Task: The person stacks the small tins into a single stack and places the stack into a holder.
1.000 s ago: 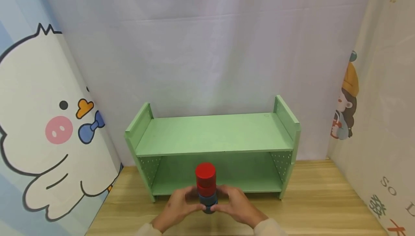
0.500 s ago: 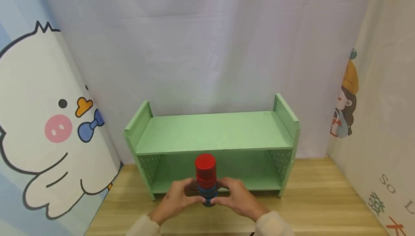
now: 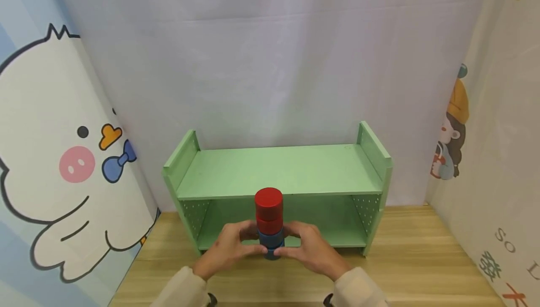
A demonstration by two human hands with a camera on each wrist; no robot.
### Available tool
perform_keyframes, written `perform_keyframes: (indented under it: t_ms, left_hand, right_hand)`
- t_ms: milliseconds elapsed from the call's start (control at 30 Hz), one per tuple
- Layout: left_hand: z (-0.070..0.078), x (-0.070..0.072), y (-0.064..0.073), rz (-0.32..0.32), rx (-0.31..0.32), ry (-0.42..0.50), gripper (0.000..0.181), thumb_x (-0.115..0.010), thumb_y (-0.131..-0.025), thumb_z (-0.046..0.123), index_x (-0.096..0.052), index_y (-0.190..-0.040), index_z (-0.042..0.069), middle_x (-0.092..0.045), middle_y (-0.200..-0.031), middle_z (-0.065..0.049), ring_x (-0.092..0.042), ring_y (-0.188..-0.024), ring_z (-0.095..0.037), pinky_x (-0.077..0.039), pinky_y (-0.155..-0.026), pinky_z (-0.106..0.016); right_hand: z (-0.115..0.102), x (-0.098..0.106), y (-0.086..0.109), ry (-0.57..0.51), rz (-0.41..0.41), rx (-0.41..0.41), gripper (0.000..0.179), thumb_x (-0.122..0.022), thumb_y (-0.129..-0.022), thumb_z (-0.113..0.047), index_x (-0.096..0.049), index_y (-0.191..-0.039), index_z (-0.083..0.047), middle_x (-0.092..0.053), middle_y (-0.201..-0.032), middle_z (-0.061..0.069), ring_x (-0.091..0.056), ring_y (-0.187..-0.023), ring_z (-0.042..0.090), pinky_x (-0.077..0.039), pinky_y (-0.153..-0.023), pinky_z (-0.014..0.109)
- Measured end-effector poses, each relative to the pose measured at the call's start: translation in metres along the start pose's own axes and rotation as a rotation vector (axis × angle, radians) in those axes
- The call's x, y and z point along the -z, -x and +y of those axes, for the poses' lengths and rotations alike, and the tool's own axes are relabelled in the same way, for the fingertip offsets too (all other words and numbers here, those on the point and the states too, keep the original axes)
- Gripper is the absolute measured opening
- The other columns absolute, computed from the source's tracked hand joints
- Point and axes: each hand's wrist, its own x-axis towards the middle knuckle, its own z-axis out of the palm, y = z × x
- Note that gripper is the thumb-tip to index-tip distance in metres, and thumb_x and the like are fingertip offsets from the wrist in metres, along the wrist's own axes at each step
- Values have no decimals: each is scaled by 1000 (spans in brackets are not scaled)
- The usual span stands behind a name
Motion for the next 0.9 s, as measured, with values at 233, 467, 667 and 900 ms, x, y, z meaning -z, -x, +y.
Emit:
perform_keyframes:
  t_ms: [233, 467, 667, 900]
  left_hand:
    - [8, 7, -9, -3, -13, -33, 45, -82, -84, 19, -66, -124, 6, -71, -115, -3, -68, -101, -13, -58, -92, -33]
    - [18, 15, -18, -12, -47, -66, 47, -82, -83, 18, -66, -125, 6, -71, -115, -4, -69, -100, -14, -59, -91, -32]
    - [29, 23, -27, -18, -41, -54, 47, -82, -84, 17, -65, -127, 6, -71, -116, -4, -69, -102, -14, -58, -92, -33]
    - [39, 33, -38, -30, -47, -42, 46, -79, -87, 19, -64, -129, 7, -71, -117, -4, -68, -104, -15, -58, -94, -37]
  right_hand:
    - [-5, 8, -7, 26, 22, 51, 45, -79, -88, -28, -67, -125, -6, -70, -117, 6, -68, -106, 21, -58, -93, 45]
    - [-12, 17, -14, 35, 40, 61, 45, -81, -86, -23, -67, -124, -4, -71, -116, 6, -69, -103, 20, -58, -94, 41]
    - [-19, 27, -23, 37, 52, 70, 44, -81, -85, -18, -67, -124, -3, -71, -115, 7, -70, -103, 20, -58, -94, 45]
    - [-29, 38, -35, 48, 58, 62, 44, -82, -84, -16, -67, -124, -4, -71, -115, 6, -69, -105, 20, -56, -96, 43]
